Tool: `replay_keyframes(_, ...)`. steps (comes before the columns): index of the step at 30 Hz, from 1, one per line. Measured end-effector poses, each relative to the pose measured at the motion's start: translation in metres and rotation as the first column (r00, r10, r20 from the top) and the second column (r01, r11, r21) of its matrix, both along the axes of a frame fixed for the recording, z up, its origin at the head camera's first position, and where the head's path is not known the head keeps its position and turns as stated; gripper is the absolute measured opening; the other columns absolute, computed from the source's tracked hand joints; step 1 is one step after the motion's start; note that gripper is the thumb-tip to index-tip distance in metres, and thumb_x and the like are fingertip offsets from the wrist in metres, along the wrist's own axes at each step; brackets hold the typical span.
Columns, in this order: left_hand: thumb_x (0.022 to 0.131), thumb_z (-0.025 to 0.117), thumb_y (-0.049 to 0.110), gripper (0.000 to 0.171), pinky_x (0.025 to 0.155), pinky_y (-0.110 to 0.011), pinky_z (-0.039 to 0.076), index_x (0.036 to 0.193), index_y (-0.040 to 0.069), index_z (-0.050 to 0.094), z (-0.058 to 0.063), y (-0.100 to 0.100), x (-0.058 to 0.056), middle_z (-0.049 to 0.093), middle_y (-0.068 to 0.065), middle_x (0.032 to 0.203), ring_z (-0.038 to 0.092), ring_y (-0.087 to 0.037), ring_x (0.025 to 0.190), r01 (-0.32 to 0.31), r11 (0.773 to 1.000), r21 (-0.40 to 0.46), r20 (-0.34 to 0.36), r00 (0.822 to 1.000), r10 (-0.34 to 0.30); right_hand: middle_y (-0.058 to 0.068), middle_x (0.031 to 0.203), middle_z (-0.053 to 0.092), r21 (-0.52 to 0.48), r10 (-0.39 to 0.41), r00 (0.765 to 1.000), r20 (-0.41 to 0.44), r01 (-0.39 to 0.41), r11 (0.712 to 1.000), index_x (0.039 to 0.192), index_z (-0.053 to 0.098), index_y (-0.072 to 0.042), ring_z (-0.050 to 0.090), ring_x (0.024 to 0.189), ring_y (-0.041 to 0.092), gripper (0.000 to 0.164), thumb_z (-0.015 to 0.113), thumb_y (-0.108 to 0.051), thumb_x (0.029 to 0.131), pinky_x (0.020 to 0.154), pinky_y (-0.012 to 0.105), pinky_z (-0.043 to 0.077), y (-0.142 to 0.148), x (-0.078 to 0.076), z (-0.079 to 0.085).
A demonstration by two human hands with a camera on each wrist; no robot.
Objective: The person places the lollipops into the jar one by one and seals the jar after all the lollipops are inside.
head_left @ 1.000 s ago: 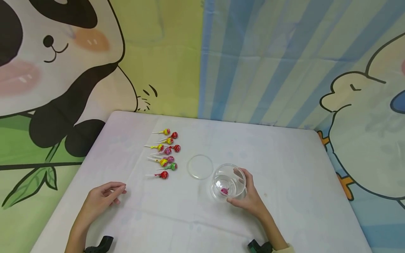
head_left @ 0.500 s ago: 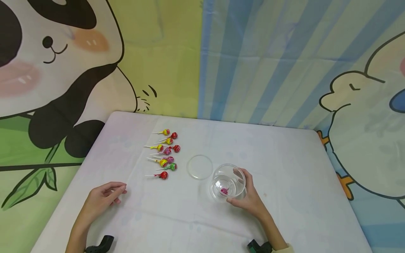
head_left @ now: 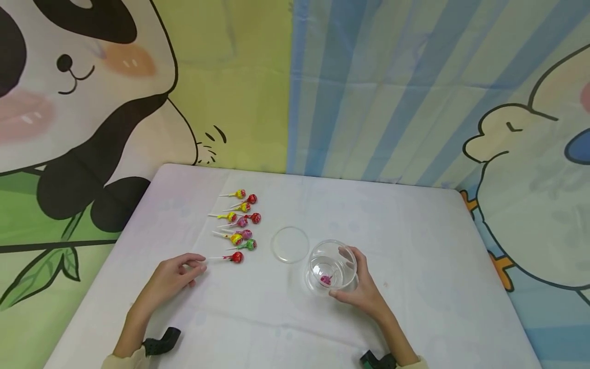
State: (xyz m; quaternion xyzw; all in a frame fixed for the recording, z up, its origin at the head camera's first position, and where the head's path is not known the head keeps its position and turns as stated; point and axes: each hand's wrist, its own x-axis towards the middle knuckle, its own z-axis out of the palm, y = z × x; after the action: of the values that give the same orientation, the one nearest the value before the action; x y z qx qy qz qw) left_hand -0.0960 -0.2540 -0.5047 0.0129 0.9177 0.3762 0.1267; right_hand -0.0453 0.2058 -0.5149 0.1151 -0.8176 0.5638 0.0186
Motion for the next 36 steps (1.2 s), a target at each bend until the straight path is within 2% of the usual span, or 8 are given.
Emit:
replay_keyframes(4, 0.090, 0.070, 0.027, 0.032, 0.056, -0.022, 0.046, 0.117, 0.011, 0.065, -0.001, 0.010, -0.010, 0.068, -0.003, 0.089, 0.062, -0.014, 0.061, 0.046, 0.998, 0.040, 0.001, 0.999, -0.046, 0.015, 0.147, 0.043, -0.003, 0.002, 1.000, -0.007, -0.003, 1.000, 0.147, 0.027, -0.019, 0.039, 0.137, 0.012, 0.104, 0.089, -0.013, 0.063, 0.110, 0.011, 0.022, -0.001, 0.000, 0.000)
replay_keyframes(7, 0.089, 0.070, 0.025, 0.028, 0.054, -0.022, 0.047, 0.113, 0.010, 0.067, -0.001, 0.017, -0.013, 0.068, -0.003, 0.079, 0.062, -0.014, 0.059, 0.047, 0.996, 0.070, 0.006, 0.999, -0.047, 0.015, 0.147, 0.043, -0.004, 0.006, 1.000, -0.009, -0.006, 1.000, 0.146, 0.027, -0.019, 0.039, 0.137, 0.015, 0.104, 0.089, -0.013, 0.063, 0.110, 0.013, 0.022, -0.002, 0.000, 0.001)
replay_keyframes(11, 0.090, 0.070, 0.023, 0.024, 0.054, -0.022, 0.047, 0.109, 0.009, 0.069, -0.001, 0.025, -0.014, 0.067, -0.002, 0.068, 0.060, -0.013, 0.059, 0.026, 0.996, 0.081, 0.036, 0.999, -0.029, 0.014, 0.148, 0.043, -0.008, 0.011, 1.000, -0.013, -0.011, 1.000, 0.146, 0.027, -0.018, 0.039, 0.137, 0.012, 0.104, 0.089, -0.013, 0.063, 0.111, 0.013, 0.022, -0.004, 0.000, 0.002)
replay_keyframes(17, 0.090, 0.070, 0.022, 0.022, 0.054, -0.022, 0.049, 0.107, 0.008, 0.069, -0.002, 0.028, -0.012, 0.068, -0.001, 0.068, 0.062, -0.013, 0.060, 0.013, 0.996, 0.090, 0.027, 1.000, -0.015, 0.015, 0.148, 0.043, -0.009, 0.010, 1.000, -0.018, -0.010, 1.000, 0.147, 0.027, -0.018, 0.037, 0.136, 0.003, 0.105, 0.089, -0.012, 0.063, 0.110, 0.011, 0.021, -0.003, 0.000, 0.001)
replay_keyframes(21, 0.089, 0.070, 0.022, 0.019, 0.057, -0.021, 0.049, 0.104, 0.010, 0.069, -0.001, 0.028, -0.009, 0.069, 0.000, 0.069, 0.062, -0.012, 0.061, 0.007, 0.996, 0.093, -0.026, 1.000, -0.004, 0.015, 0.147, 0.043, 0.000, 0.002, 1.000, -0.021, -0.002, 1.000, 0.147, 0.027, -0.019, 0.038, 0.136, 0.006, 0.105, 0.089, -0.012, 0.062, 0.110, 0.011, 0.021, -0.002, 0.000, 0.001)
replay_keyframes(27, 0.088, 0.072, 0.025, 0.019, 0.061, -0.019, 0.051, 0.100, 0.011, 0.070, 0.003, 0.031, -0.005, 0.072, -0.002, 0.082, 0.067, -0.011, 0.069, -0.015, 0.992, 0.127, -0.132, 0.991, 0.032, 0.016, 0.147, 0.044, 0.000, -0.002, 1.000, -0.021, 0.002, 1.000, 0.146, 0.027, -0.017, 0.039, 0.137, 0.021, 0.105, 0.089, -0.012, 0.062, 0.110, 0.011, 0.021, -0.002, 0.000, 0.001)
replay_keyframes(32, 0.089, 0.071, 0.025, 0.023, 0.067, -0.019, 0.056, 0.103, 0.007, 0.068, 0.009, 0.039, -0.001, 0.073, -0.009, 0.090, 0.072, -0.017, 0.077, 0.028, 0.951, 0.307, -0.123, 0.992, 0.011, 0.014, 0.147, 0.044, -0.004, -0.001, 1.000, -0.011, 0.001, 1.000, 0.147, 0.026, -0.019, 0.038, 0.137, 0.011, 0.105, 0.088, -0.012, 0.063, 0.109, 0.010, 0.020, -0.002, 0.000, 0.000)
replay_keyframes(36, 0.090, 0.069, 0.019, 0.020, 0.071, -0.021, 0.058, 0.102, 0.003, 0.067, 0.021, 0.052, 0.001, 0.073, -0.015, 0.091, 0.073, -0.023, 0.079, 0.104, 0.886, 0.452, -0.159, 0.987, -0.035, 0.011, 0.148, 0.044, -0.002, -0.004, 1.000, -0.004, 0.004, 1.000, 0.147, 0.027, -0.020, 0.038, 0.137, 0.011, 0.104, 0.088, -0.013, 0.063, 0.110, 0.011, 0.020, -0.002, 0.001, 0.002)
